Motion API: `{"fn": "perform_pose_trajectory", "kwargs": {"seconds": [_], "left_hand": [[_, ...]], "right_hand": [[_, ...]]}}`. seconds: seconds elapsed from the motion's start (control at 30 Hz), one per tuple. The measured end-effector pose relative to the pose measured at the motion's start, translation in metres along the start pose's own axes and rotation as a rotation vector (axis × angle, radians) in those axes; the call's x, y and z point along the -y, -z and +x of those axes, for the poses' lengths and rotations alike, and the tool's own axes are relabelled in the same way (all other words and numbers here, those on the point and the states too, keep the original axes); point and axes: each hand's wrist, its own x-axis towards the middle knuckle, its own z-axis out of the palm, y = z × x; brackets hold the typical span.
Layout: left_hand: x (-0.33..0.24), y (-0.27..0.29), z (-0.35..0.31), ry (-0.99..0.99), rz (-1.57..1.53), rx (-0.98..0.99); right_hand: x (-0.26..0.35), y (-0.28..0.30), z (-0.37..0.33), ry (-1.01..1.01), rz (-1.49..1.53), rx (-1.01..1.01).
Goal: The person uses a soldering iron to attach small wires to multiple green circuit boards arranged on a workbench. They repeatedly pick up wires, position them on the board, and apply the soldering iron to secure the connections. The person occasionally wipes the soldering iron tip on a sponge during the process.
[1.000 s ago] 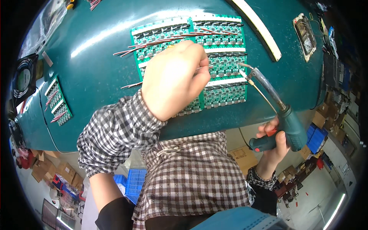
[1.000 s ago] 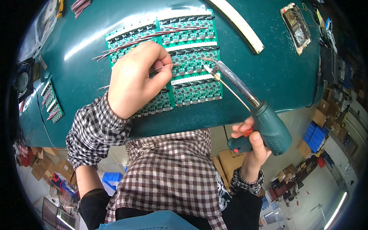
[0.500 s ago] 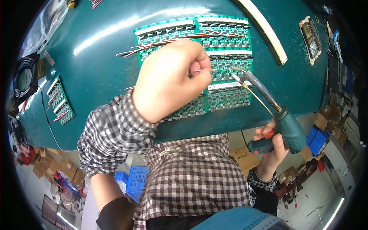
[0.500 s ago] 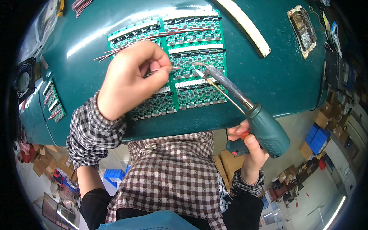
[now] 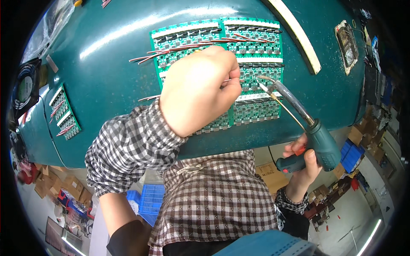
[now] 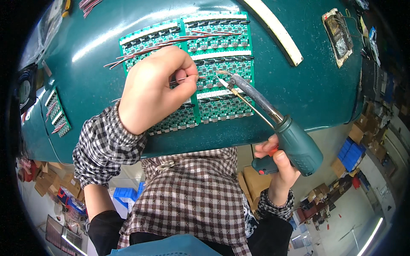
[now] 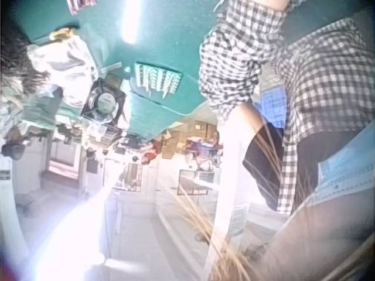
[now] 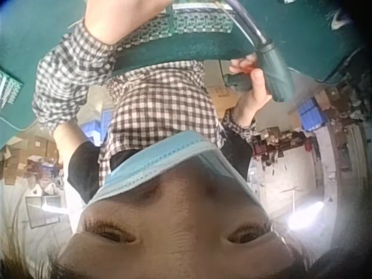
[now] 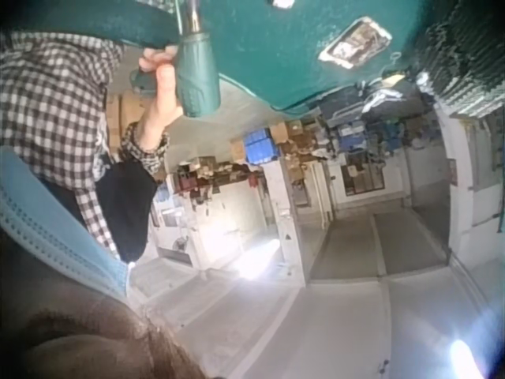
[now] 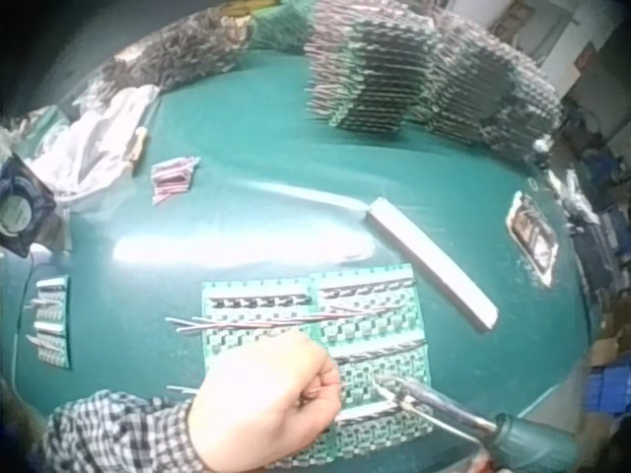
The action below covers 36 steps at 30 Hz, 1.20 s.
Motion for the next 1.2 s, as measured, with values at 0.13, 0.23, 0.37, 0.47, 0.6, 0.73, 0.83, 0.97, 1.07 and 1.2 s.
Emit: {"fn": "perform_pose_trajectory", "kwargs": {"seconds": [0.13,0.23,0.37,0.47,0.6,0.73,0.83,0.97,1.07,1.2], "left_hand": [[-0.0003,-0.0010,0.0022,-0.010,0.041,-0.008],[-0.0008,-0.0027,0.0026,0.000,0.027,-0.021],[0.0000,-0.0068,0.0024,-0.011,0.069,-0.053],[-0.0004,-0.0069,0.0023,-0.004,0.077,-0.048],[-0.0011,-0.0061,0.0024,-0.004,0.054,-0.051],[-0.0012,-0.0073,0.0018,0.002,0.068,-0.049],[0.0002,-0.0073,0.0018,-0.001,0.079,-0.052],[-0.0006,-0.0078,0.0018,-0.009,0.071,-0.060],[-0.0018,-0.0077,0.0020,0.000,0.069,-0.052],[-0.0025,-0.0077,0.0017,0.010,0.080,-0.052]], "right_hand": [[0.0001,-0.0029,-0.0021,-0.020,-0.066,-0.033],[0.0006,-0.0042,-0.0027,-0.044,-0.076,-0.036],[-0.0005,-0.0037,-0.0031,-0.046,-0.083,-0.023],[-0.0006,-0.0023,-0.0034,-0.043,-0.066,0.006],[-0.0001,0.0011,-0.0032,-0.035,-0.010,0.055],[-0.0010,0.0000,-0.0034,-0.028,-0.008,0.058],[-0.0007,-0.0011,-0.0042,-0.021,-0.023,0.068],[0.0025,-0.0037,-0.0053,-0.005,-0.064,0.089],[0.0035,-0.0051,-0.0059,0.030,-0.125,0.099],[0.0063,-0.0062,-0.0071,0.055,-0.157,0.082]]}}
